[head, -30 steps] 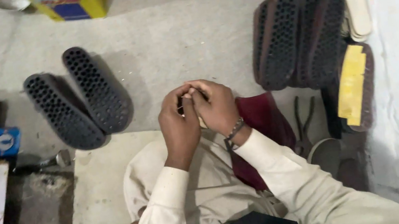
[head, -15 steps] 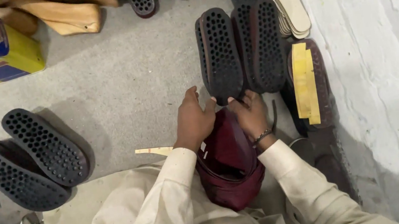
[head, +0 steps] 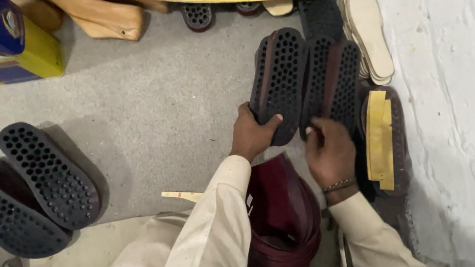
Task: Sorting shoe components and assembling a sandal by attaching the upper to the sole using a hammer
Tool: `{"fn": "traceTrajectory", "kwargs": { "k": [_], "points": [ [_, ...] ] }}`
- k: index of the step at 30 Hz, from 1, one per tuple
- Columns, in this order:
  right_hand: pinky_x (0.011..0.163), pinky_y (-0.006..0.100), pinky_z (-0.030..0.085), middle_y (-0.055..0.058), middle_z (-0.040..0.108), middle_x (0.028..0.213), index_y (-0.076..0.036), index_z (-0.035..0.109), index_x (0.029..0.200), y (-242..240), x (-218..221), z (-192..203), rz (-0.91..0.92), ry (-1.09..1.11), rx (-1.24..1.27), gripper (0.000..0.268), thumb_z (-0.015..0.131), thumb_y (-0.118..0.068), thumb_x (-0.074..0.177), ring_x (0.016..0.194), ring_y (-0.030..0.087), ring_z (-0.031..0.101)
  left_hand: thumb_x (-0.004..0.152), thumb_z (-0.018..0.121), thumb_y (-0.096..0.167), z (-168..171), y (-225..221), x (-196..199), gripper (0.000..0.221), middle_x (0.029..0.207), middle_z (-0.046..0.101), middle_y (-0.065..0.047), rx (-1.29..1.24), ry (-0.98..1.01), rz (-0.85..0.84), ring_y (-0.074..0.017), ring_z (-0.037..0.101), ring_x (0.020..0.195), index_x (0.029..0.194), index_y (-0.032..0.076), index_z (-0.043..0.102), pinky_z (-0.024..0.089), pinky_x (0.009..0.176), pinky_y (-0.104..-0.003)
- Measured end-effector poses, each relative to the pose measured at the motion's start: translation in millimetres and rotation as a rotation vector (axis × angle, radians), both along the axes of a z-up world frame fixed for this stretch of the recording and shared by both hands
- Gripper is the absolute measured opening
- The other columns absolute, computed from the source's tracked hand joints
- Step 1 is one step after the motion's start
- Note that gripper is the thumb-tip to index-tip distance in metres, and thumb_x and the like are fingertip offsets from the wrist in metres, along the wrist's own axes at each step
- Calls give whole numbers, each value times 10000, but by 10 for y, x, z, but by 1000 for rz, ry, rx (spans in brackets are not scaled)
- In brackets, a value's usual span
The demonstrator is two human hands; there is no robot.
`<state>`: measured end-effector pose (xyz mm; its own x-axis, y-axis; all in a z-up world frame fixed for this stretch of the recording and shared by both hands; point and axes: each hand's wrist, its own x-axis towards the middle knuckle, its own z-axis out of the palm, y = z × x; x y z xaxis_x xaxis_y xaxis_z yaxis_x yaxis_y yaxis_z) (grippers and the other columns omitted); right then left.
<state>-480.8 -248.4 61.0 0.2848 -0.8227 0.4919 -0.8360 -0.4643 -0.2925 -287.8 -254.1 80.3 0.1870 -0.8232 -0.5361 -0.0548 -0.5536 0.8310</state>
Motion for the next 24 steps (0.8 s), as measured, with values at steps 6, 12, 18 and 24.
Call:
{"fn": "traceTrajectory", "kwargs": {
  "k": [6, 12, 18, 24],
  "points": [
    [1082, 638, 393, 273, 361, 1541, -49, 660, 1396, -233, -48, 153, 89, 164, 84, 433, 676, -100, 965, 1371, 522, 381, 698, 877, 373, 87, -43, 54, 881, 1214, 624, -287, 8, 175, 96, -419, 641, 1197, 1306, -68, 417, 543, 986, -538],
    [1105, 613, 420, 266, 314, 1571, -36, 655, 1426, -268, -61, 32, 25, 225, 141, 463, 726, -79, 970, 1409, 507, 353, 581, 973, 338, -133, -89, 129, 927, 1149, 671, -255, 22, 270, 139, -356, 673, 1158, 1276, -67, 513, 550, 974, -493],
    [1121, 571, 451, 233, 369, 1550, -55, 708, 1351, -338, -70, -44, -4, 260, 111, 442, 777, -99, 917, 1404, 466, 388, 719, 922, 207, -59, 159, 839, 622, 1024, 737, -280, -107, 689, 169, -387, 752, 954, 1183, -133, 684, 637, 799, -495],
    [1101, 620, 427, 316, 394, 1538, -37, 564, 1321, -173, -73, 3, -8, 170, 50, 610, 890, -71, 807, 1388, 514, 448, 709, 862, 54, 422, 1318, 1182, 374, 886, 736, -203, -274, 710, 566, -299, 755, 820, 1031, -60, 709, 636, 703, -413]
  ]
}}
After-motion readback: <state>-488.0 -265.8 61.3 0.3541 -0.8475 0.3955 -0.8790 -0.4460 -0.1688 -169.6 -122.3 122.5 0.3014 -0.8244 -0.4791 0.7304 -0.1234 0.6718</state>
